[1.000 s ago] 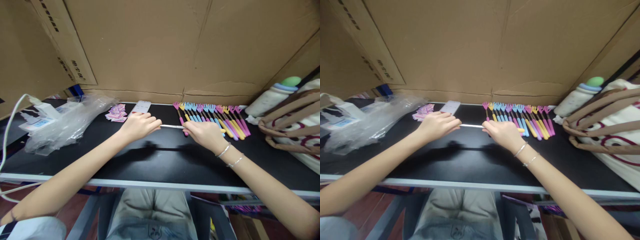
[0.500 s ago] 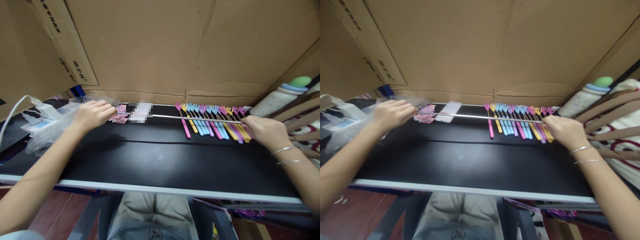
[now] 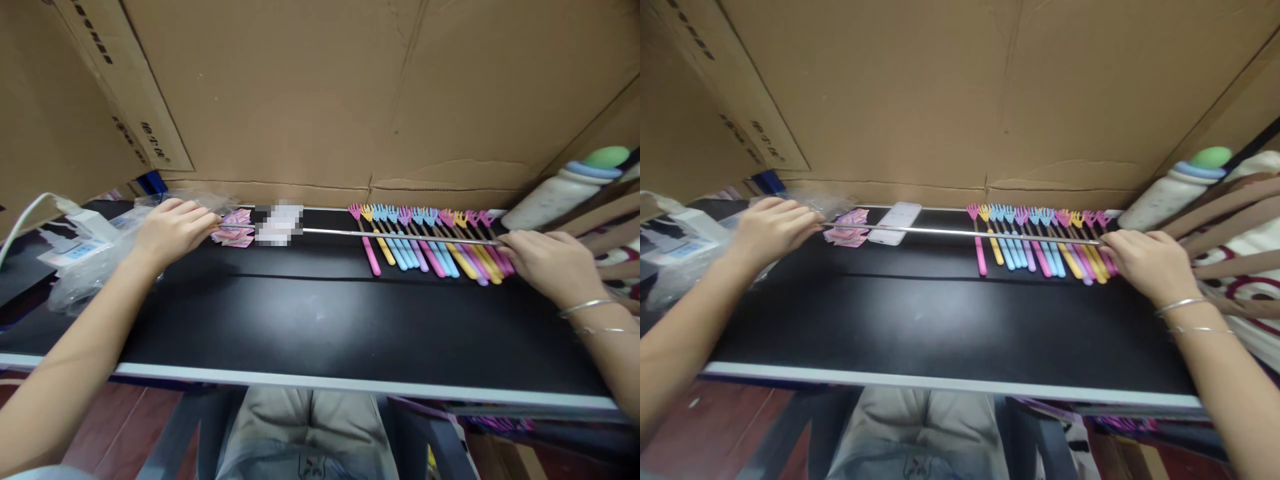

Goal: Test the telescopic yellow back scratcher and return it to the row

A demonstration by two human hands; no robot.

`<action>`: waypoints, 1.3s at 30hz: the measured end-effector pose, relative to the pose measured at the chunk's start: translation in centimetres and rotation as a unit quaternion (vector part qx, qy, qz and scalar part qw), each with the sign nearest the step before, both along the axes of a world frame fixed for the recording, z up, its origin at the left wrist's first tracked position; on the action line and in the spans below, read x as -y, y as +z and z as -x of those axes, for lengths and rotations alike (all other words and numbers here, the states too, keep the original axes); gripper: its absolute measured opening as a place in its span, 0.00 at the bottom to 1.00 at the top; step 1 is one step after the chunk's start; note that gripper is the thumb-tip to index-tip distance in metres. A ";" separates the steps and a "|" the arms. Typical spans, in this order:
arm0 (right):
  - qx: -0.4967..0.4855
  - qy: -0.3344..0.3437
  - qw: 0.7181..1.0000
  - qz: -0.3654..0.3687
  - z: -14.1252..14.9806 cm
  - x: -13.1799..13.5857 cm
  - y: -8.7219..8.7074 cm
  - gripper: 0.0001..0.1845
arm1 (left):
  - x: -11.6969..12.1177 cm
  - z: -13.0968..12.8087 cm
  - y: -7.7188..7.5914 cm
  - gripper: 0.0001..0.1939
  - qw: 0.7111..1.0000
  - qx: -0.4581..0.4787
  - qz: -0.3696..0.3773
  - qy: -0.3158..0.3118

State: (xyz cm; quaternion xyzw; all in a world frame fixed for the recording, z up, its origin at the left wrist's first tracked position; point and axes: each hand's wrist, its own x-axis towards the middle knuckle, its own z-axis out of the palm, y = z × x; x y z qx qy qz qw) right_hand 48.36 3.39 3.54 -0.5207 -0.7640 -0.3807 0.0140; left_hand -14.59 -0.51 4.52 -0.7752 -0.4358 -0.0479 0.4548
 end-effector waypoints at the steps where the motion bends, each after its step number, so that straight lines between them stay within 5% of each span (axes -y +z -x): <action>1: 0.006 0.010 1.000 0.001 0.1 0.0 -0.2 0.13 | 0.0 0.0 -0.1 0.17 1.000 0.005 0.010 0.005; 9: 0.056 0.096 0.994 -0.022 0.6 -0.4 -0.9 0.15 | -0.7 -0.7 -1.0 0.17 0.996 0.008 0.085 0.016; 19: 0.032 0.065 0.996 0.049 2.5 -0.7 -0.2 0.10 | -1.1 -1.1 -1.0 0.14 0.998 -0.032 0.048 -0.008; 22: 0.014 0.100 0.993 0.055 5.6 -0.1 0.2 0.10 | -1.4 -3.6 -1.1 0.15 0.997 -0.005 0.028 -0.070; 27: -0.031 0.261 0.964 0.035 14.1 2.1 -0.3 0.14 | -0.5 -11.7 -1.0 0.13 0.982 0.028 0.006 -0.187; 31: -0.097 0.302 0.948 0.028 19.6 4.7 -0.7 0.16 | 1.6 -17.3 -1.0 0.13 0.976 0.047 0.029 -0.210; 39: -0.096 0.288 0.951 0.057 23.0 6.1 -0.6 0.15 | 2.7 -19.5 -2.1 0.11 0.972 0.088 0.059 -0.210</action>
